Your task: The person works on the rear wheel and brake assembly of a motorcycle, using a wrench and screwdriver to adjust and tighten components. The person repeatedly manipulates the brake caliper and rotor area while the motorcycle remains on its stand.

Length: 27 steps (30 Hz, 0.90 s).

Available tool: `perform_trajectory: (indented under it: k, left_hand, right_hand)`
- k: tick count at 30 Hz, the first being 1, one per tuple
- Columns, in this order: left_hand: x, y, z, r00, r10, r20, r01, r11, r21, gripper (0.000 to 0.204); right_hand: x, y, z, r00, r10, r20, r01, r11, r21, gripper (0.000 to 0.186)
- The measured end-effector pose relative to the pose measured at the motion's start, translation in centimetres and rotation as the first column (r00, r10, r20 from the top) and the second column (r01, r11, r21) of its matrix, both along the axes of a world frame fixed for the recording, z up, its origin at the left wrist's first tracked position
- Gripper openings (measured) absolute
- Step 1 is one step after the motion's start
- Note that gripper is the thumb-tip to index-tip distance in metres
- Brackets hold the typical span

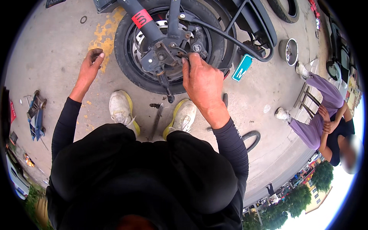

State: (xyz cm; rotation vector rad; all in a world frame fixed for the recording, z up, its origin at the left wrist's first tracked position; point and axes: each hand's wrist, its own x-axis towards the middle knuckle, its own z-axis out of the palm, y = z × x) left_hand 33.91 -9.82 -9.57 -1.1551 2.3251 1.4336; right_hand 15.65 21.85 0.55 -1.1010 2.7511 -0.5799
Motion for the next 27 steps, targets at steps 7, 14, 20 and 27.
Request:
perform_trajectory:
  k: [7,14,20,27]
  left_hand:
    - [-2.5,3.6,2.8,0.945,-0.2,-0.258,0.119,0.947,-0.3,0.04]
    - [-7.4,8.2,9.7,0.574,-0.694,-0.434,0.355,0.689,-0.632,0.039]
    - [-12.0,13.6,9.8,0.509,-0.761,-0.403,0.438,0.632,-0.64,0.036]
    - [-12.0,14.7,9.7,0.564,-0.734,-0.378,0.437,0.654,-0.617,0.039]
  right_hand:
    - [0.5,-0.5,0.5,0.93,0.24,-0.279,-0.17,0.952,0.253,0.011]
    - [-0.5,-0.9,1.5,0.907,0.363,-0.213,-0.295,0.909,0.295,0.01]
    - [-3.6,-1.5,3.3,0.886,0.446,-0.129,-0.399,0.873,0.279,0.004]
    - [-0.3,0.6,-0.8,0.98,0.199,0.018,-0.2,0.97,0.142,0.01]
